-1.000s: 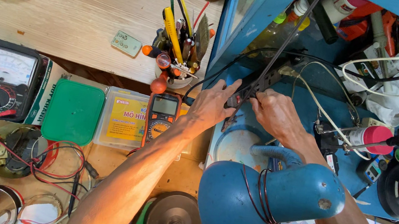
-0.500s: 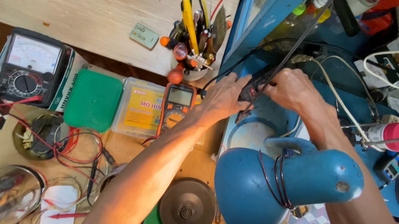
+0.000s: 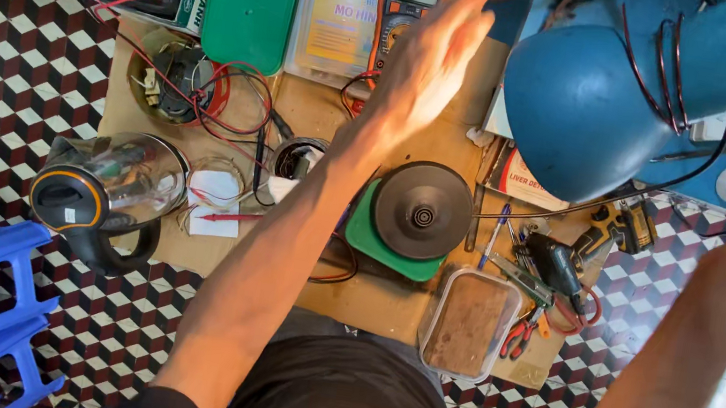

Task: The person uses a cordless drill to remove screws from the handle of a stainless steel electric kettle, then disassembles the kettle by removing the lid and base. They place the kettle on its base, plug it into a power strip, and test it by pressing the switch. The person then unplugs the kettle and opens the lid to inspect the interior.

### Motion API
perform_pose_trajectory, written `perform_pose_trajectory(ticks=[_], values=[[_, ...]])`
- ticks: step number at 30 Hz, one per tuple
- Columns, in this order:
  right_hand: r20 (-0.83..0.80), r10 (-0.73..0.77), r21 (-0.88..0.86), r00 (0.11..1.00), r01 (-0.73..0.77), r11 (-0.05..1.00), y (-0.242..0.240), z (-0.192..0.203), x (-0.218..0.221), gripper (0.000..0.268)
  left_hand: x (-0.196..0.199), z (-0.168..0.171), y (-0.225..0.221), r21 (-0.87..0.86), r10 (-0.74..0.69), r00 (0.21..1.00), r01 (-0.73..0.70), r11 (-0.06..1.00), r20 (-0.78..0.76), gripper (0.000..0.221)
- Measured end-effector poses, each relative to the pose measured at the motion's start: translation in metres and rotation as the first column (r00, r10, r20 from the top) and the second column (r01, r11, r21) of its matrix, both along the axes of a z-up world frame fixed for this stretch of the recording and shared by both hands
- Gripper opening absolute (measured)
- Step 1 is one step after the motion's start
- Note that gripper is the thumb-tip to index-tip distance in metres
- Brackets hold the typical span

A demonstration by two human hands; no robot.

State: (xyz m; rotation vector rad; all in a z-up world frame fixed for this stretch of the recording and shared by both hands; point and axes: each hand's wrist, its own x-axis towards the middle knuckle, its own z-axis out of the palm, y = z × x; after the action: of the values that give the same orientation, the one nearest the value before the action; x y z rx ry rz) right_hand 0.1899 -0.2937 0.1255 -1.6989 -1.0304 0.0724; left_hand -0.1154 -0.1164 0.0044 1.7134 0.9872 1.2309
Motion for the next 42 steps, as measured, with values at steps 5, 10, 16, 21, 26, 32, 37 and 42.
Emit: perform_pose_trajectory(ticks=[5,10,16,21,26,32,37,42], values=[[-0.317,-0.016,-0.363,0.948,-0.106,0.926,-0.095,-0.104,-0.104,0.026,-0.075,-0.003,-0.176,-0.603,-0.006,0.995,-0.053,0.796,-0.095,0.034],[-0.472,-0.11,-0.508,0.875,-0.169,0.844,-0.092,-0.189,-0.142,0.033,-0.084,-0.056,-0.257,-0.44,0.052,0.939,-0.208,0.874,-0.34,0.04],[-0.548,-0.104,-0.517,0.83,-0.239,0.822,-0.09,-0.224,-0.141,0.035,-0.099,-0.114,-0.286,-0.684,0.183,0.873,-0.471,0.557,-0.453,0.056],[-0.608,-0.1,-0.54,0.787,-0.318,0.779,-0.092,-0.239,-0.135,0.032,-0.093,-0.153,-0.28,-0.813,0.193,0.973,-0.212,0.543,-0.125,0.064],[-0.233,0.197,-0.606,0.952,-0.301,0.736,-0.118,-0.236,-0.143,0.026,-0.083,-0.157,-0.275,-0.707,0.174,0.967,-0.254,0.66,-0.185,0.066],[-0.209,0.215,-0.649,0.954,-0.3,0.699,-0.129,-0.216,-0.155,0.037,-0.125,-0.095,-0.308,-0.744,0.236,0.938,-0.345,0.572,-0.253,0.059],[-0.105,0.255,-0.589,0.961,-0.267,0.763,-0.142,-0.154,-0.185,0.038,-0.257,-0.014,-0.367,-0.54,0.748,0.595,-0.75,0.383,-0.296,0.033],[-0.405,0.417,-0.524,0.814,-0.58,0.623,-0.14,-0.095,-0.299,0.037,-0.374,-0.025,-0.34,-0.534,0.81,0.507,-0.791,0.3,-0.295,0.033]])
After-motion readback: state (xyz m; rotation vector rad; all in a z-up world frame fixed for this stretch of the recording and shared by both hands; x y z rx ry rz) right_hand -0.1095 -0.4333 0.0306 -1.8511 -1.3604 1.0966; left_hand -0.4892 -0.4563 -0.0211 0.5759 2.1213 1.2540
